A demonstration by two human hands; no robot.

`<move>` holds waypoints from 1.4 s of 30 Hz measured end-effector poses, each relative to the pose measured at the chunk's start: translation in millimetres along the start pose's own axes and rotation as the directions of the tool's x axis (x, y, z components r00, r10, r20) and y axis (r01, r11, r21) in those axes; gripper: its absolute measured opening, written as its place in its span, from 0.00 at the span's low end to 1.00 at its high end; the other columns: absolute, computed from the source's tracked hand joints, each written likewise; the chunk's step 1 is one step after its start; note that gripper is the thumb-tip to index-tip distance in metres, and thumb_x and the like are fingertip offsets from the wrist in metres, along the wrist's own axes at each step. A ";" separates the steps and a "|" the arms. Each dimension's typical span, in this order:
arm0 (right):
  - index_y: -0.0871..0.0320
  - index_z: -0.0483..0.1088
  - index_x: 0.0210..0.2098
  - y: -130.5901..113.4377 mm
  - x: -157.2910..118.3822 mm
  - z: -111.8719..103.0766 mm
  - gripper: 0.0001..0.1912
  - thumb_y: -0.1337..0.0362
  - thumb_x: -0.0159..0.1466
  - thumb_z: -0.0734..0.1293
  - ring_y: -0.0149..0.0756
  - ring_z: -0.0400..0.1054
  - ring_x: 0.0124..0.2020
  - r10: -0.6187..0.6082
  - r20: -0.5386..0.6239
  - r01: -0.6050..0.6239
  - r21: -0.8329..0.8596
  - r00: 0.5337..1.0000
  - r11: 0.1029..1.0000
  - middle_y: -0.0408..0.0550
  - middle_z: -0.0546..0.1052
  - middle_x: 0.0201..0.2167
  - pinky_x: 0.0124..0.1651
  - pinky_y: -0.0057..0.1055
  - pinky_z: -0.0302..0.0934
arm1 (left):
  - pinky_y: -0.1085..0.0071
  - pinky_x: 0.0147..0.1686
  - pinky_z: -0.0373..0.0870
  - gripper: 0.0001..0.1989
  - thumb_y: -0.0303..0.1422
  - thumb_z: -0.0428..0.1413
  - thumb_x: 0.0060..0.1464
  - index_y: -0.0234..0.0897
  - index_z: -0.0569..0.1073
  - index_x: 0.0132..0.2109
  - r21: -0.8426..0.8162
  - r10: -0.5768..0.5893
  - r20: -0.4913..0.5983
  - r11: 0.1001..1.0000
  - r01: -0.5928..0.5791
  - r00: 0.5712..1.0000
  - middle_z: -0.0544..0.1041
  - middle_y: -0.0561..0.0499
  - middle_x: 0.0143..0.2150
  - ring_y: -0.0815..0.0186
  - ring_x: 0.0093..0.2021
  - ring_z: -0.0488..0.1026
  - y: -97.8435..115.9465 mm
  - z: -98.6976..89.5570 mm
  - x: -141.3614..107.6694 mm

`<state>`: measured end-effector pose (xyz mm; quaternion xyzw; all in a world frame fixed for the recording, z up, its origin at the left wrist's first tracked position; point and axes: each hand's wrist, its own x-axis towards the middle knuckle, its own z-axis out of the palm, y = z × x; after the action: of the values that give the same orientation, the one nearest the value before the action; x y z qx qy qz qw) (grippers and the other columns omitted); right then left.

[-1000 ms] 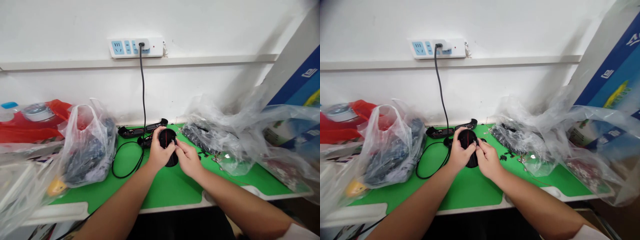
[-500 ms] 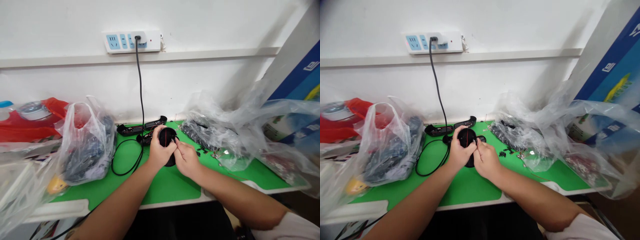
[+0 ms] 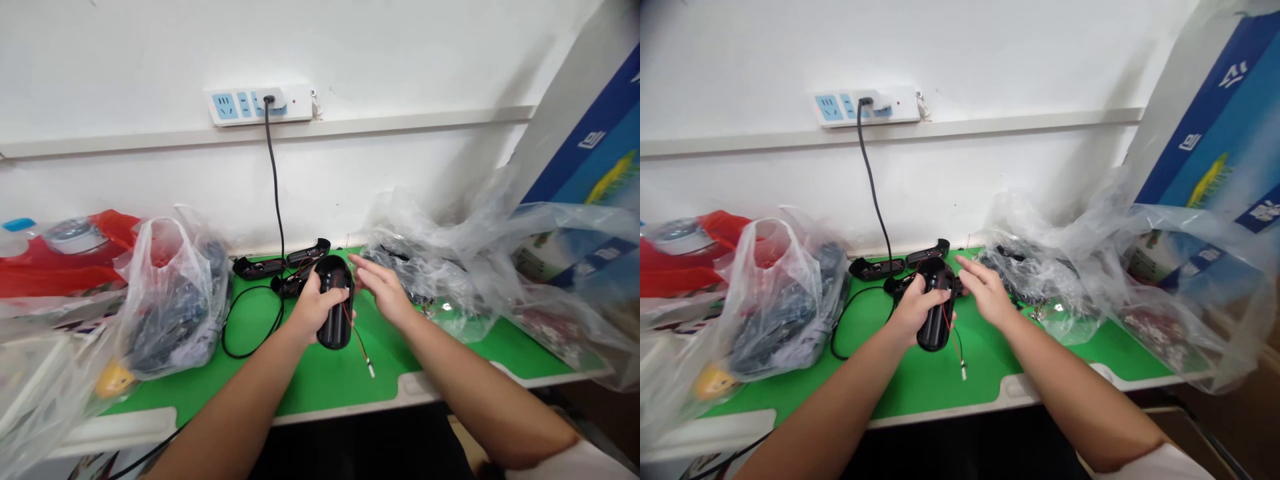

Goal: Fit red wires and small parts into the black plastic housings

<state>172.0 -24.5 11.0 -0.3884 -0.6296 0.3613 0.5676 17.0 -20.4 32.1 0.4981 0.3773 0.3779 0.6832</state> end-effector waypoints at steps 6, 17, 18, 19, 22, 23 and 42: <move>0.48 0.62 0.58 -5.5 2.3 -19.0 0.24 0.55 0.63 0.63 0.40 0.69 0.49 -0.071 0.275 -0.017 0.307 0.959 0.952 0.48 0.72 0.52 0.51 0.42 0.64 | 0.68 0.17 0.71 0.29 0.35 0.57 0.47 0.44 0.56 0.55 -0.086 -0.173 0.243 0.976 0.199 0.955 0.71 0.54 0.29 0.63 0.21 0.73 -7.2 10.1 -8.3; 0.53 0.71 0.50 -9.2 -0.1 -14.3 0.20 0.61 0.57 0.70 0.42 0.71 0.47 -0.212 0.016 0.211 -0.206 0.977 0.956 0.50 0.76 0.47 0.54 0.44 0.64 | 0.58 0.51 0.66 0.24 0.34 0.58 0.52 0.34 0.65 0.55 0.301 0.330 0.323 0.853 -0.427 0.887 0.71 0.42 0.53 0.56 0.53 0.69 -17.6 2.1 6.3; 0.52 0.71 0.50 -9.2 -0.2 -14.0 0.21 0.61 0.57 0.70 0.42 0.71 0.48 -0.217 0.021 0.217 -0.202 0.976 0.955 0.50 0.76 0.47 0.54 0.44 0.64 | 0.58 0.51 0.66 0.24 0.34 0.58 0.52 0.34 0.64 0.55 0.298 0.350 0.310 0.847 -0.440 0.884 0.71 0.42 0.53 0.56 0.52 0.69 -19.8 2.5 6.6; 0.52 0.71 0.50 -9.0 -0.1 -14.1 0.21 0.62 0.56 0.70 0.42 0.70 0.49 -0.217 0.028 0.218 -0.189 0.976 0.957 0.50 0.75 0.48 0.55 0.44 0.63 | 0.58 0.51 0.66 0.25 0.34 0.57 0.52 0.34 0.63 0.56 0.304 0.379 0.298 0.832 -0.464 0.876 0.71 0.42 0.53 0.56 0.53 0.69 -21.9 3.3 6.5; 0.50 0.70 0.51 -8.4 0.2 -16.1 0.22 0.61 0.57 0.70 0.42 0.68 0.51 -0.199 0.070 0.206 -0.104 0.977 0.973 0.48 0.74 0.50 0.57 0.46 0.61 | 0.59 0.53 0.64 0.25 0.34 0.56 0.53 0.35 0.61 0.57 0.379 0.468 0.260 0.755 -0.535 0.845 0.70 0.42 0.55 0.57 0.54 0.68 -24.8 7.1 4.3; 0.49 0.69 0.52 -8.4 0.0 -16.9 0.23 0.61 0.57 0.70 0.42 0.68 0.52 -0.196 0.090 0.203 -0.070 0.976 0.977 0.48 0.73 0.51 0.57 0.47 0.60 | 0.60 0.52 0.65 0.25 0.34 0.56 0.53 0.35 0.61 0.57 0.422 0.487 0.248 0.724 -0.546 0.838 0.70 0.42 0.54 0.57 0.53 0.68 -24.5 8.2 3.2; 0.56 0.49 0.65 59.8 12.3 -21.2 0.39 0.55 0.58 0.67 0.52 0.48 0.65 -0.029 0.437 0.311 -0.590 0.899 0.745 0.58 0.54 0.64 0.63 0.53 0.46 | 0.62 0.46 0.67 0.28 0.44 0.50 0.53 0.35 0.57 0.57 0.438 0.243 0.835 0.249 -0.864 0.493 0.72 0.40 0.47 0.54 0.46 0.71 -5.2 46.1 -103.3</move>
<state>197.1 13.0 -35.3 -0.4171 -0.8506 0.1390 0.2885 14.5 -131.9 51.5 0.9527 0.0384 0.1924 0.2320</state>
